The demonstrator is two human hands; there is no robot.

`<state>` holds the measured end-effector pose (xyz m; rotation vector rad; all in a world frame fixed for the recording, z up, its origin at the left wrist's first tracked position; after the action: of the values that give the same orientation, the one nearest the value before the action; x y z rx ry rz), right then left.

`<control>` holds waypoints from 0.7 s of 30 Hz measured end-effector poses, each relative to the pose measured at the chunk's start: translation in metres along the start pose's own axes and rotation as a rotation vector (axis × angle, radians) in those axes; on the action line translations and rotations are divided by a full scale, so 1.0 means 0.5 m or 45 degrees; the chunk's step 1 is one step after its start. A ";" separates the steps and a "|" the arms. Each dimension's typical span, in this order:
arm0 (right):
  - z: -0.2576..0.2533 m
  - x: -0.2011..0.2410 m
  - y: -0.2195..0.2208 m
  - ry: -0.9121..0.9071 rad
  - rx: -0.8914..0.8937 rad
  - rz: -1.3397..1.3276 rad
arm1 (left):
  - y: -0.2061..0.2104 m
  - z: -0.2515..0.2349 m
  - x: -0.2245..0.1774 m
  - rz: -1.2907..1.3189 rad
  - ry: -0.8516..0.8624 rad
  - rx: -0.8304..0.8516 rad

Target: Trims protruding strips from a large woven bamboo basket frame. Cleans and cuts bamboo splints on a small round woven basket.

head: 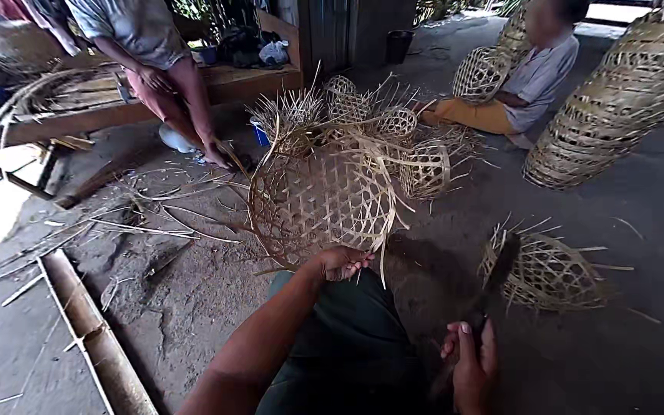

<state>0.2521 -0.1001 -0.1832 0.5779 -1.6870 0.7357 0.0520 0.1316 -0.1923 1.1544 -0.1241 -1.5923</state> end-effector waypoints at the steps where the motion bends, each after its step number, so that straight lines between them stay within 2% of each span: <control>1: 0.020 0.014 -0.007 -0.139 -0.023 -0.047 | -0.003 -0.002 -0.005 0.031 -0.005 -0.022; 5: 0.067 0.079 0.002 -0.516 0.230 -0.039 | -0.017 -0.006 -0.006 -0.047 0.004 -0.038; 8: 0.072 0.126 0.056 -0.556 0.544 -0.028 | -0.027 -0.006 0.007 -0.137 0.056 0.029; 10: 0.067 0.162 0.107 -0.422 0.731 -0.160 | -0.019 0.002 0.012 -0.173 0.086 0.023; 14: 0.017 0.217 0.213 0.157 0.961 -0.343 | 0.001 0.018 0.022 -0.285 0.128 0.005; 18: -0.079 0.197 0.294 0.327 0.869 -0.264 | -0.003 0.015 0.035 -0.347 0.175 -0.001; 21: -0.114 0.159 0.296 0.365 0.779 -0.171 | -0.006 0.017 0.040 -0.382 0.184 -0.008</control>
<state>0.1667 0.0428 -0.1223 0.9469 -1.1342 1.1841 0.0456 0.1126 -0.2018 1.3252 0.1556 -1.7602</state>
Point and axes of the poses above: each hand's wrist, its own z-axis away from the middle knuckle, its own y-axis out of the palm, x = y × z, the point moved 6 cm from there along -z, towards the middle knuckle, and after that the axes turned 10 degrees about z, right-handed, at the moved point
